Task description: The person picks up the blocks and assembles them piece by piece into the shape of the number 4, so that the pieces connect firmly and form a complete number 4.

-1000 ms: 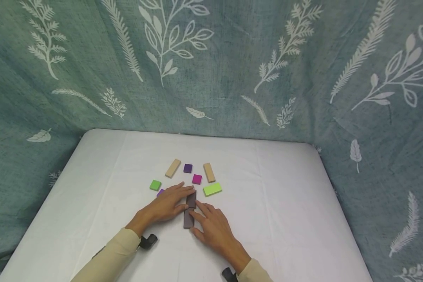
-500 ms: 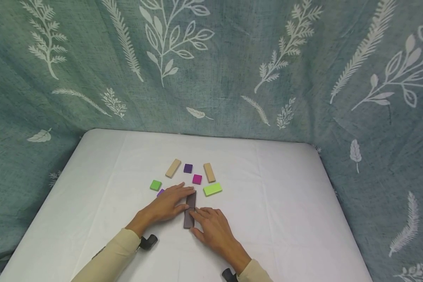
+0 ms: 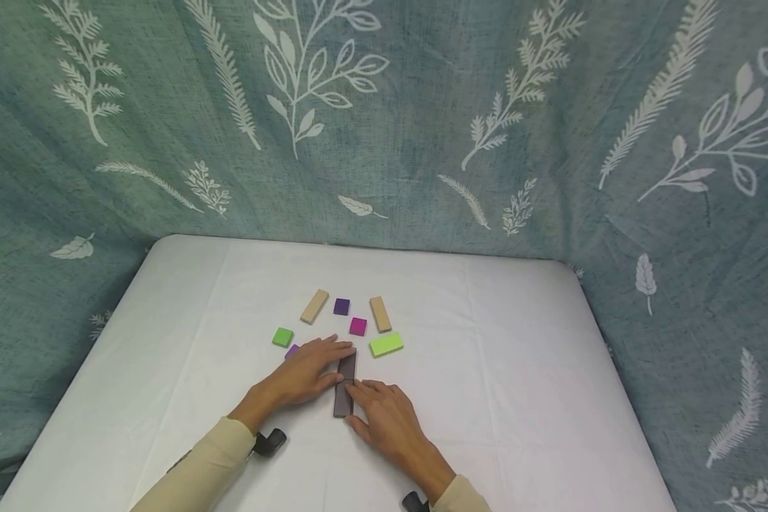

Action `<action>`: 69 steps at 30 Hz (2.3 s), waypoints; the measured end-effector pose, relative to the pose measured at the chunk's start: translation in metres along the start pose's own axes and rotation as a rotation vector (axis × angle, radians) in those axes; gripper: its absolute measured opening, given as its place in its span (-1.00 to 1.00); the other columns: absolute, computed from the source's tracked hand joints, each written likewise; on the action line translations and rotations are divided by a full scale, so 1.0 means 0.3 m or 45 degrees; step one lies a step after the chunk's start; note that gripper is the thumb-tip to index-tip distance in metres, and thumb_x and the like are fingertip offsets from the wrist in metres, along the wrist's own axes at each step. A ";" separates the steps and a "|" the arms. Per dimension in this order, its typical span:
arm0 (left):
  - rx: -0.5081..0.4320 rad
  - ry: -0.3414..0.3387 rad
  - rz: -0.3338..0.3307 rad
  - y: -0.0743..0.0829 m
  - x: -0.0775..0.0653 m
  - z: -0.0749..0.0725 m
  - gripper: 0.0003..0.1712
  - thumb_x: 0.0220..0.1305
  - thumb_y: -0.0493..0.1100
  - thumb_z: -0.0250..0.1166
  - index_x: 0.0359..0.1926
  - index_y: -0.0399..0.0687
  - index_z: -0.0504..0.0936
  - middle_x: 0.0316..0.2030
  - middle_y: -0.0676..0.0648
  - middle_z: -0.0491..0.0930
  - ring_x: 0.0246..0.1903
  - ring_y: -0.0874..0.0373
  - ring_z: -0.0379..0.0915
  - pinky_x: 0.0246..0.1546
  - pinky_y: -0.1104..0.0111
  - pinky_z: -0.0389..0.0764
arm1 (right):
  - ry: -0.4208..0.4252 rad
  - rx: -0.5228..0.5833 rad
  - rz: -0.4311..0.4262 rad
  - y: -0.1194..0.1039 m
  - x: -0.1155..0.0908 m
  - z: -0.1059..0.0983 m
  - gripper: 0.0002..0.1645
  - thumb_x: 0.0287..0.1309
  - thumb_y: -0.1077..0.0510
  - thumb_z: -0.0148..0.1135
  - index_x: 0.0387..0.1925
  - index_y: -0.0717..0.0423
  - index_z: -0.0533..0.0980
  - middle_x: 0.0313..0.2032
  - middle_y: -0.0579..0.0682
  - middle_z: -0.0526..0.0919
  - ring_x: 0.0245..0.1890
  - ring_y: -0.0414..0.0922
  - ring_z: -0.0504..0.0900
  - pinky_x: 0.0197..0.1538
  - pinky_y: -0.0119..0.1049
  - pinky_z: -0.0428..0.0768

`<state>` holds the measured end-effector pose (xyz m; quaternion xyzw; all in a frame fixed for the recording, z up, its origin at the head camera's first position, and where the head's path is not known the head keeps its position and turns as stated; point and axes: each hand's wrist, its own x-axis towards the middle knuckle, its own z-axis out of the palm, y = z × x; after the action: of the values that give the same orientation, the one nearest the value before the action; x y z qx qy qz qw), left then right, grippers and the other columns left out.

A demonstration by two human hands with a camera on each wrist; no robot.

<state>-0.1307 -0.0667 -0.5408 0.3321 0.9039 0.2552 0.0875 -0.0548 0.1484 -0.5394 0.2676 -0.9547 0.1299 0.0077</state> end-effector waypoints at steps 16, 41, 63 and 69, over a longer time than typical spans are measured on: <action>0.065 0.001 0.000 0.011 -0.006 0.007 -0.41 0.45 0.00 0.26 0.42 -0.03 0.45 0.41 -0.02 0.39 0.50 -0.04 0.07 0.50 0.04 0.04 | 0.025 0.003 0.003 -0.001 -0.008 0.004 -0.31 0.16 -0.15 0.46 0.26 0.06 0.57 0.12 -0.05 0.69 0.18 -0.07 0.59 0.10 -0.11 0.59; 0.134 0.013 0.009 0.044 -0.026 0.017 -0.43 0.42 -0.08 0.29 0.39 -0.08 0.48 0.39 -0.06 0.42 0.49 -0.07 0.10 0.51 0.08 0.01 | 0.009 0.022 -0.033 -0.008 -0.027 -0.004 -0.32 0.15 -0.15 0.45 0.25 0.04 0.58 0.12 -0.05 0.69 0.16 -0.07 0.60 0.07 -0.10 0.61; 0.218 0.063 0.024 0.059 -0.057 0.049 -0.43 0.45 -0.04 0.24 0.41 -0.08 0.46 0.42 -0.06 0.38 0.48 -0.10 0.11 0.50 0.02 0.03 | 0.020 0.026 -0.050 -0.017 -0.043 0.007 -0.30 0.15 -0.17 0.46 0.26 0.03 0.58 0.14 -0.06 0.68 0.17 -0.10 0.61 0.03 -0.11 0.62; 0.264 0.116 0.021 0.078 -0.063 0.055 -0.42 0.47 -0.03 0.22 0.42 -0.09 0.45 0.43 -0.11 0.35 0.48 -0.14 0.09 0.48 -0.01 0.08 | 0.030 -0.001 -0.049 -0.015 -0.040 0.000 -0.30 0.15 -0.17 0.45 0.26 0.03 0.57 0.14 -0.05 0.68 0.17 -0.10 0.61 0.02 -0.11 0.62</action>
<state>-0.0979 -0.0570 -0.5428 0.3349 0.9256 0.1758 0.0092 -0.0422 0.1510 -0.5393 0.2844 -0.9492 0.1326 0.0215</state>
